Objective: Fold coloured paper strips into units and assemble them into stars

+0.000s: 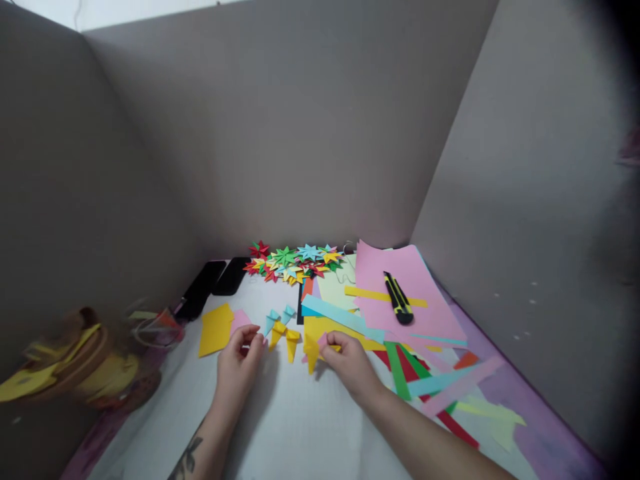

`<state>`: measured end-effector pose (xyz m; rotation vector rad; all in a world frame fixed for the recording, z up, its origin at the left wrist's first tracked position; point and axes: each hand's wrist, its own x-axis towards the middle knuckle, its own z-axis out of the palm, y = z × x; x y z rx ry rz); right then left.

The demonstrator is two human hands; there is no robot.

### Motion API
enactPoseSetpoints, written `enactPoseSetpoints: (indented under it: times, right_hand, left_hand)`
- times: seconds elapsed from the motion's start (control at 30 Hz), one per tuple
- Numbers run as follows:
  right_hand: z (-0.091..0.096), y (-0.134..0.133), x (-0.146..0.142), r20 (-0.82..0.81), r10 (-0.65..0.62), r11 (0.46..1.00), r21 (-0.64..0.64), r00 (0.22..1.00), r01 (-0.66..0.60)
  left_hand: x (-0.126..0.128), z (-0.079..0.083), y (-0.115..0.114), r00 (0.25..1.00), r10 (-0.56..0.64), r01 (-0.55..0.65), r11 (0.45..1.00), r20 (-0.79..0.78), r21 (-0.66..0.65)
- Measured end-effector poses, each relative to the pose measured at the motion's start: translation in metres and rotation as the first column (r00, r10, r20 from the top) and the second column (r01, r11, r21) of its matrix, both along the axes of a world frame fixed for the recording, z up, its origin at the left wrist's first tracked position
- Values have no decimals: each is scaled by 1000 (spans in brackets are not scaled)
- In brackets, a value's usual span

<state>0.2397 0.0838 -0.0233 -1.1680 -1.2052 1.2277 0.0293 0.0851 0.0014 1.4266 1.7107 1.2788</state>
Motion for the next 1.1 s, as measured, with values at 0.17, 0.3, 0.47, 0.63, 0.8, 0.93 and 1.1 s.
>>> enactPoseSetpoints:
  times: [0.17, 0.3, 0.47, 0.63, 0.8, 0.93, 1.1]
  right_hand:
    - [-4, 1, 0, 18, -22, 1000, 12, 1000, 22]
    - [-5, 2, 0, -14, -37, 999, 16, 999, 37]
    - [-6, 3, 1, -58, -61, 998, 14, 996, 62]
    - [-6, 4, 0, -80, -55, 998, 21, 995, 57]
    - [-7, 6, 0, -96, -40, 999, 16, 995, 42]
    - [-8, 6, 0, -85, -32, 999, 27, 996, 35]
    - [-11, 6, 1, -108, -21, 1000, 14, 994, 23]
  left_hand:
    - [16, 7, 1, 905, -141, 162, 987, -401, 20]
    - [14, 26, 15, 763, -179, 188, 981, -621, -52]
    - [-12, 46, 28, 661, -106, 38, 993, -743, -108]
    - [-27, 37, 25, 608, -296, 125, 952, -737, -280]
    - [-30, 25, 27, 610, -321, 123, 942, -724, -313]
    - [-30, 22, 30, 511, -430, 179, 900, -744, -397]
    - [-32, 22, 31, 461, -501, 223, 864, -733, -450]
